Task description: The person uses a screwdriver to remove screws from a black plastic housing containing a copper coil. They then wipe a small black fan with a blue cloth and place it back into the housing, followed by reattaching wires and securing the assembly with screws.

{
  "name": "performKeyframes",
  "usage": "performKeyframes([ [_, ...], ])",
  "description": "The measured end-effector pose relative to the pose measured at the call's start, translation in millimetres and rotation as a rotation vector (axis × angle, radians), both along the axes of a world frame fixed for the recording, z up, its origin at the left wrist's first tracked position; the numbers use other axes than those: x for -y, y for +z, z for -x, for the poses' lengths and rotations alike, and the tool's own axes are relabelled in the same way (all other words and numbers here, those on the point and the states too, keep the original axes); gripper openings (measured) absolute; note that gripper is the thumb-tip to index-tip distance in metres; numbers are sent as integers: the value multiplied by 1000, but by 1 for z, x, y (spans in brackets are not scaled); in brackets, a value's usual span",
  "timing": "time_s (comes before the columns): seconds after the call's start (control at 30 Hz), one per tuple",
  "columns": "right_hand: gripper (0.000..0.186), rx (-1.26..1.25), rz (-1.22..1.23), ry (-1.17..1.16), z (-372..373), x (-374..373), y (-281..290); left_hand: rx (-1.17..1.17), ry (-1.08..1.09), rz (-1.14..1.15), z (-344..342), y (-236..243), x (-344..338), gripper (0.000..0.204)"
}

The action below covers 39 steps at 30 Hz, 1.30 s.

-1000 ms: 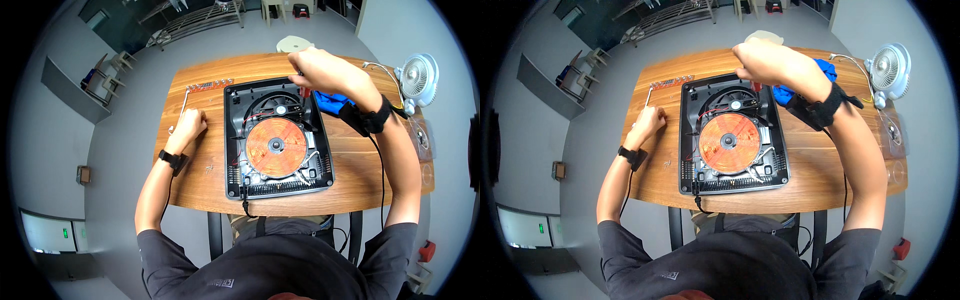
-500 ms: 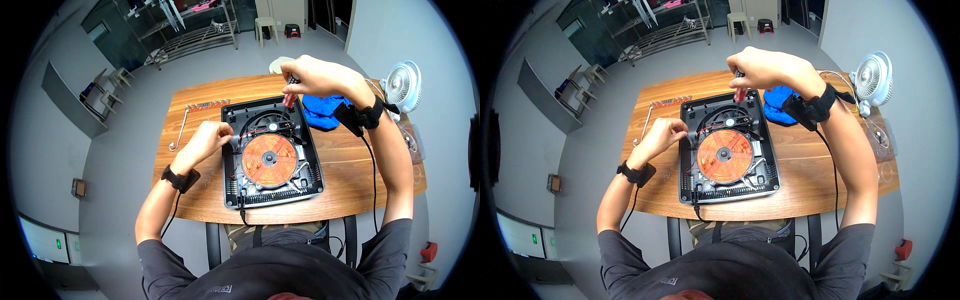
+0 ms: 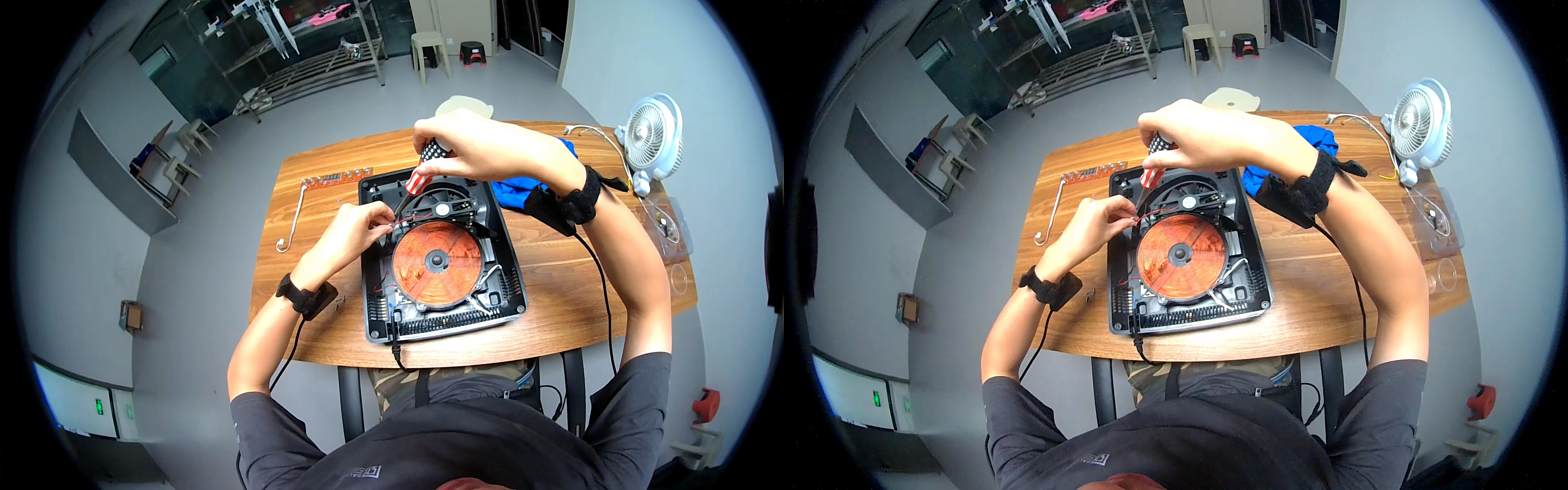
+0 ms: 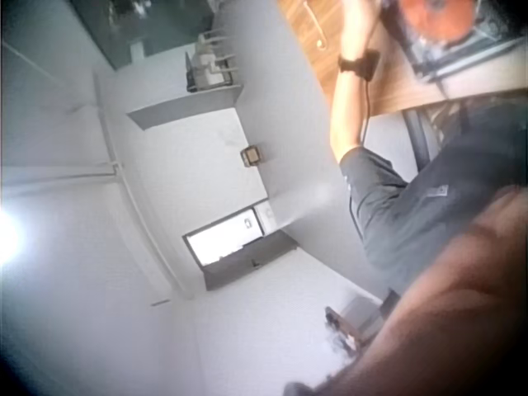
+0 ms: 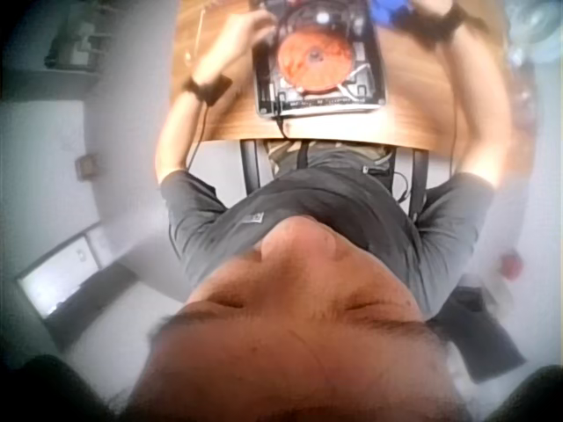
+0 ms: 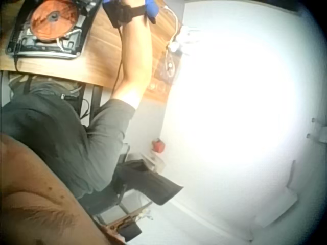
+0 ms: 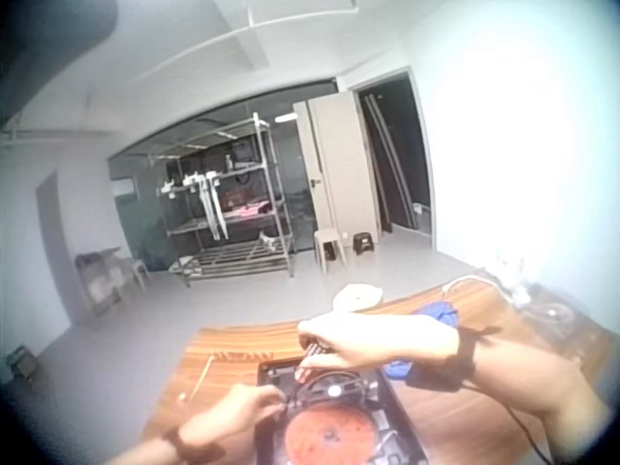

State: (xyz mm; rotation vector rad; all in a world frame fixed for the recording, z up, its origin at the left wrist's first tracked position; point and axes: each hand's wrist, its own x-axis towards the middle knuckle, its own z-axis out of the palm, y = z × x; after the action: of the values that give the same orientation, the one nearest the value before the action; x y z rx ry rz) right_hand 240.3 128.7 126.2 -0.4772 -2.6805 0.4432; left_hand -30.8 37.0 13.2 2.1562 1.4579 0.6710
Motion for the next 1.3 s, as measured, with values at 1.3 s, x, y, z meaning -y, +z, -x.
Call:
performKeyframes([
  [1.3,36,-37,70,-30,-10,1,-16,41,-7,-51,-10,-7,-2,18],
])
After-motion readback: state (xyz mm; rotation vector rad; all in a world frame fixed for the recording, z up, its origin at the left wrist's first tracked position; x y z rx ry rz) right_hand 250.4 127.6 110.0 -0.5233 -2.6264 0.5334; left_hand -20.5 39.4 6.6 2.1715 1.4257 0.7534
